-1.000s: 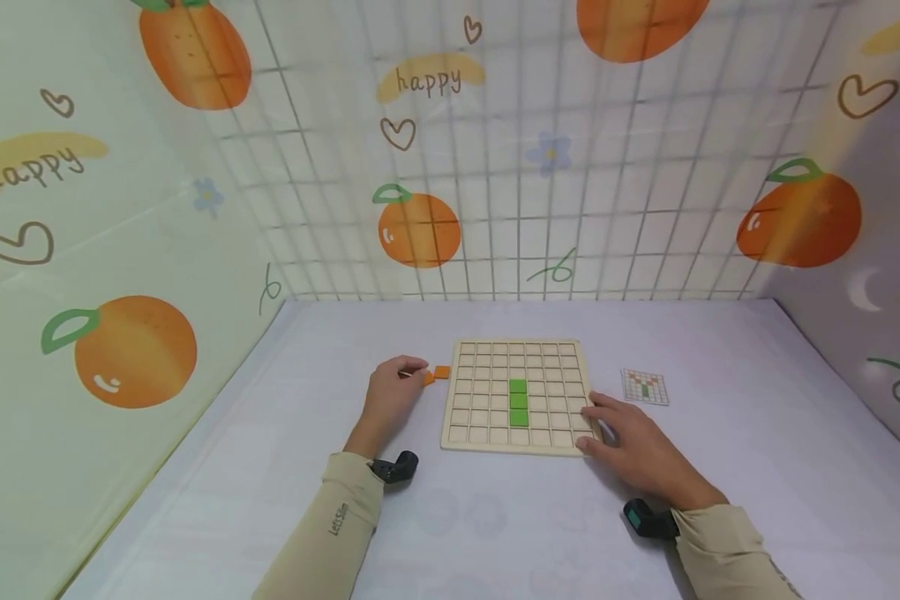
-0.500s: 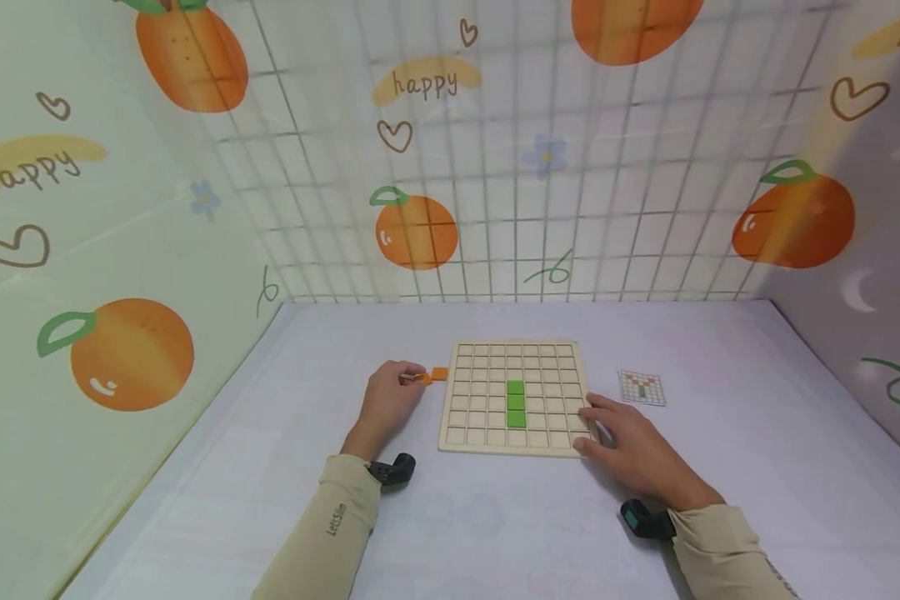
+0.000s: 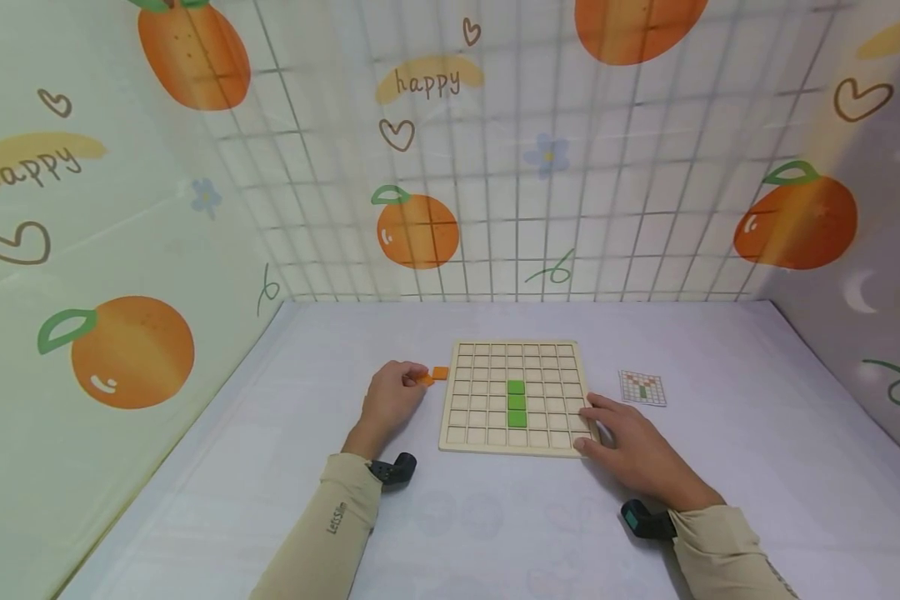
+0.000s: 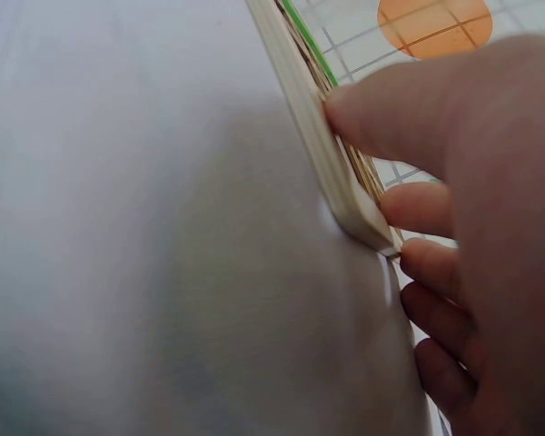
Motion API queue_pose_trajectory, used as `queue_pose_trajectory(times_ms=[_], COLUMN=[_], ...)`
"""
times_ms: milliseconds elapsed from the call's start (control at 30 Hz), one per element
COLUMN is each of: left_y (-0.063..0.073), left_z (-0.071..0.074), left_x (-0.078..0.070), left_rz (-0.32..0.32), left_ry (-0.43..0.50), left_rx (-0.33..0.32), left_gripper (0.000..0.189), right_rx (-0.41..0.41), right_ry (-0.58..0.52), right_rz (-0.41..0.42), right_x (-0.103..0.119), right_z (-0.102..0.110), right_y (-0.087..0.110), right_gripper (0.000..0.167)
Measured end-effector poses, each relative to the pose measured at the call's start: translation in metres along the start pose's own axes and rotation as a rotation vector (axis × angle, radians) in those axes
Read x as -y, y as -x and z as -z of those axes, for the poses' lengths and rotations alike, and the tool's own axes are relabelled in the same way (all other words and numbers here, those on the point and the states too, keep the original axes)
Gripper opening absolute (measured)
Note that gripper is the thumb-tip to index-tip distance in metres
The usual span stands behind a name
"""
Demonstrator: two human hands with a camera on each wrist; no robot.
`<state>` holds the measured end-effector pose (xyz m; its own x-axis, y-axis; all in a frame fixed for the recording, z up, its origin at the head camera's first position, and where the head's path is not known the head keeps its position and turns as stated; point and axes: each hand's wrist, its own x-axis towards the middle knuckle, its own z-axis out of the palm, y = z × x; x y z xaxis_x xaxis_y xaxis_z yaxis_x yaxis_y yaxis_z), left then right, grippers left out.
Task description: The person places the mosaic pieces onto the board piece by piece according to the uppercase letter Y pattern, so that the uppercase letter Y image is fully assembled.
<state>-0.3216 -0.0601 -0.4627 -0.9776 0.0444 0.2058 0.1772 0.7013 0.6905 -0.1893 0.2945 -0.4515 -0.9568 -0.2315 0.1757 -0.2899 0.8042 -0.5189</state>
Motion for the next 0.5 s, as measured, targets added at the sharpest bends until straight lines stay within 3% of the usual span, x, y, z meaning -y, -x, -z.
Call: queue_pose_trajectory(times_ms=[300,500], left_y=[0.0024,0.0027], left_z=[0.0019,0.0022], left_x=[-0.0012,-0.0006], left_rz=[-0.066,-0.096], left_ry=[-0.001,0.020], left_rx=[0.033,0.022], left_gripper=[0.028,0.028], right_rx=[-0.003,-0.006], right_ry=[0.009,0.009], right_rz=[0.006,0.012], right_x=[0.0006,0.0021], right_z=[0.0001,0.0008], right_y=[0.0005,0.0010], right_gripper=[0.054,0.054])
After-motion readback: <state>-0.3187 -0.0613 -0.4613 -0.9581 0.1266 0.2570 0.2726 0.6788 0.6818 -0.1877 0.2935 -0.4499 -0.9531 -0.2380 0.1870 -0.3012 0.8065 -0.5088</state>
